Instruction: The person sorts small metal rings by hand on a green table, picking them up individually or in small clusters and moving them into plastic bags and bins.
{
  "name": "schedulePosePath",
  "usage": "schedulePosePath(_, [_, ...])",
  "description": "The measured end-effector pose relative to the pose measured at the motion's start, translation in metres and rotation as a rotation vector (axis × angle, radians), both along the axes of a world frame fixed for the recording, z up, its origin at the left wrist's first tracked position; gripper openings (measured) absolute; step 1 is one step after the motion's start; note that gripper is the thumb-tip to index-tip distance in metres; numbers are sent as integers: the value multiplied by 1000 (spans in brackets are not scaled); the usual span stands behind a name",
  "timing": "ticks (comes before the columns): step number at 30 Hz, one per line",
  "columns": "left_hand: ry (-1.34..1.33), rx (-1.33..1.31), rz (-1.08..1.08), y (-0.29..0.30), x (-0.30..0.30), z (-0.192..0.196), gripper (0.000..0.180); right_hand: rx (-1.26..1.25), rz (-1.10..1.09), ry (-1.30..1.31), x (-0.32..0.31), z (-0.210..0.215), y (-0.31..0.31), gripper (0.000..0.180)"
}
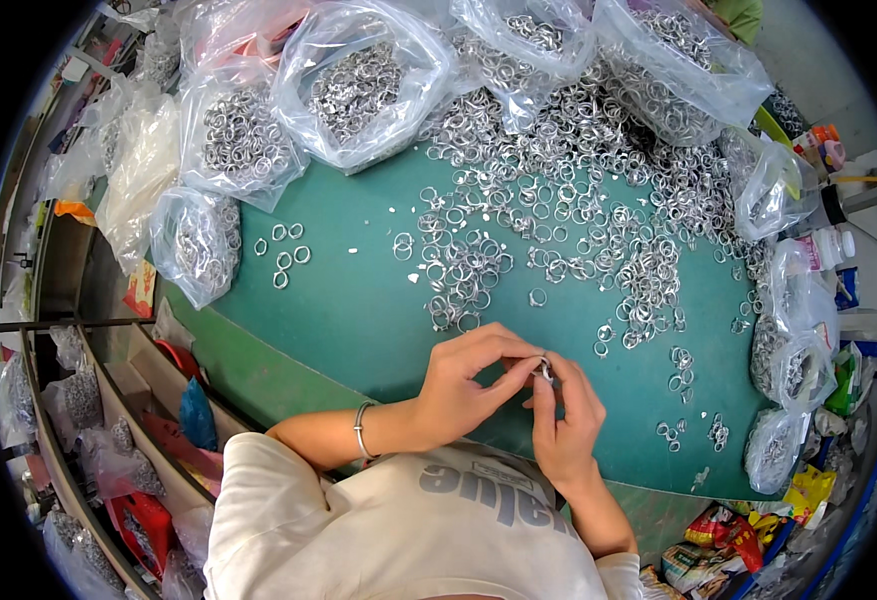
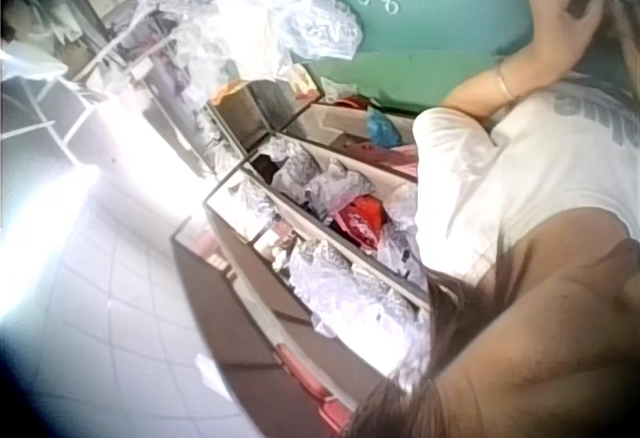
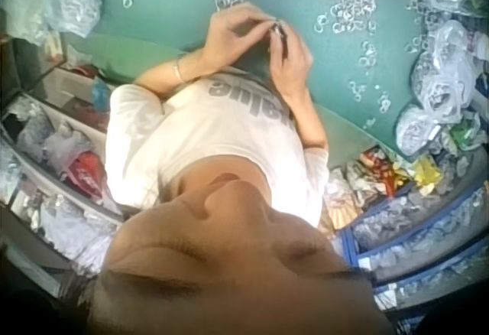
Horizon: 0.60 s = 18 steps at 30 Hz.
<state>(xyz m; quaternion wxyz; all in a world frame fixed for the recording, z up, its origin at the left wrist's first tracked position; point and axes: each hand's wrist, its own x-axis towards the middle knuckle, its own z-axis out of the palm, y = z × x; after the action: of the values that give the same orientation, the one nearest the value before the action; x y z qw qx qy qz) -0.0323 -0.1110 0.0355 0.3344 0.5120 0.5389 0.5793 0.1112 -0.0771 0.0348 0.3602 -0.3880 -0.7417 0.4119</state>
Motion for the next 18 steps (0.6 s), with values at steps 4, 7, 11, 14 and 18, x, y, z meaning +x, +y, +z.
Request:
schedulePosePath(4, [-53, -49, -17, 2, 0, -2, 13, -154, -35, 84, 1, -1, -2, 15])
schedulePosePath(7, [-347, -193, -88, 4, -2, -2, 11, -353, -45, 236, 0, 2, -2, 12])
schedulePosePath(11, [-615, -366, -187, 8, -9, -1, 12, -300, -69, 207, 3, -4, 0, 9])
schedulePosePath(14, [-642, -360, -115, 5, -2, -5, 13, -108, -41, -59, 4, -1, 0, 7])
schedulePosePath(18, [-551, -389, -95, 5, -1, -9, 14, 163, 19, -281, 4, 5, 7, 6])
